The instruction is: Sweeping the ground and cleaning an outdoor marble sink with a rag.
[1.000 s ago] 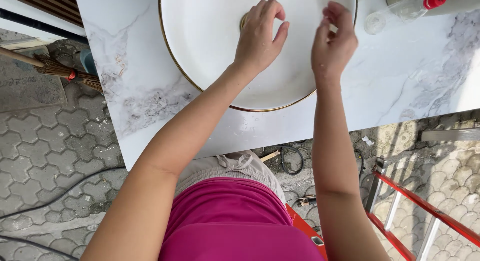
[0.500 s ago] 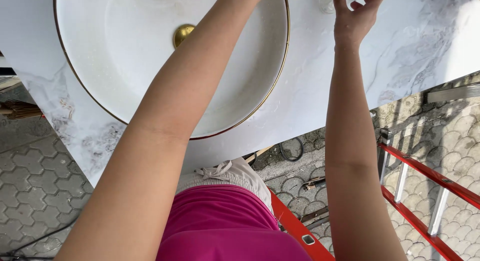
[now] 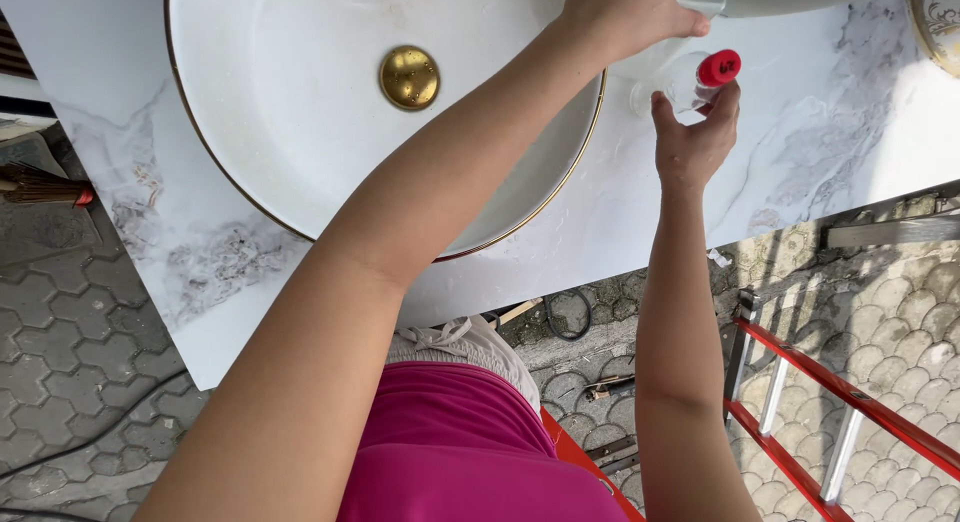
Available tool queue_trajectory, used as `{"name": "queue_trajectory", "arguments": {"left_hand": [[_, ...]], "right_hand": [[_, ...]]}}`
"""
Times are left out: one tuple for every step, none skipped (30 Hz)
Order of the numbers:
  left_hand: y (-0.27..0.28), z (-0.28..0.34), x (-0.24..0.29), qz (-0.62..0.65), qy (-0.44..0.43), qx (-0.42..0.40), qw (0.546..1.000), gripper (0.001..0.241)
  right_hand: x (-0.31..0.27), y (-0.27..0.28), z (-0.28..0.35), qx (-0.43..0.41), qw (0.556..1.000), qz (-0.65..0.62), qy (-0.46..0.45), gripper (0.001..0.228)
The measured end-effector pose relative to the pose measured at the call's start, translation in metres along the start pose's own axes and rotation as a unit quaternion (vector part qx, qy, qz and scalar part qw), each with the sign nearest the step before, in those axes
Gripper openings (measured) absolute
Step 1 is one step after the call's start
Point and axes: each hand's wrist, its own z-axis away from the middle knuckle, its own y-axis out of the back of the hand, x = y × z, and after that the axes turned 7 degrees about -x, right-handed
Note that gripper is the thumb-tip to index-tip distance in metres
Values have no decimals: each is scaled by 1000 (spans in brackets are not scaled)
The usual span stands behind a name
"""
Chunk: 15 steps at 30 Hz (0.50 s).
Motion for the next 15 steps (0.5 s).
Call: {"name": "queue_trajectory", "arguments": {"left_hand": [[2,13,2,0,1,8,1000,50],[5,27,2,2,-80,100,992,61],[8,41,2,1,-161,190,968,72],[20,58,8,-2,-157,201,967,72],[31,75,13,-3,-161,231,959,83],[41,92,18,-5,-166,260,951,93],[57,117,19,-8,-163,270,949,93],[69,143,22,25,-142,210,967,98],[80,170,24,58,-121,150,980,103],[93,201,15,57,-124,153,979,103],[106,233,5,60,-135,154,977,101],[118,264,-4,64,-147,154,975,99],[135,299,-12,65,-152,156,974,99],[155,335,-21,80,-123,129,981,93],[174,373,-31,95,-94,101,986,87]], "right_hand": [[-2,12,19,-1,1000,-1,8,64],[-5,22,37,-24,1000,18,-9,62],[-8,32,55,-46,998,36,-25,60],[-24,46,70,-49,998,34,-14,60],[-40,60,85,-85,996,26,-25,61],[-55,73,101,-120,992,18,-36,61],[-76,82,109,-123,992,16,-26,61],[-97,94,124,-185,981,30,-51,63],[-116,105,138,-247,965,43,-75,64],[-133,107,149,-244,966,43,-72,64],[-151,109,160,-303,950,45,-63,65],[-168,112,172,-359,930,48,-57,65],[-191,107,188,-355,932,50,-56,65],[-215,100,199,-409,905,67,-93,68],[-240,92,212,-461,874,84,-131,71]]}}
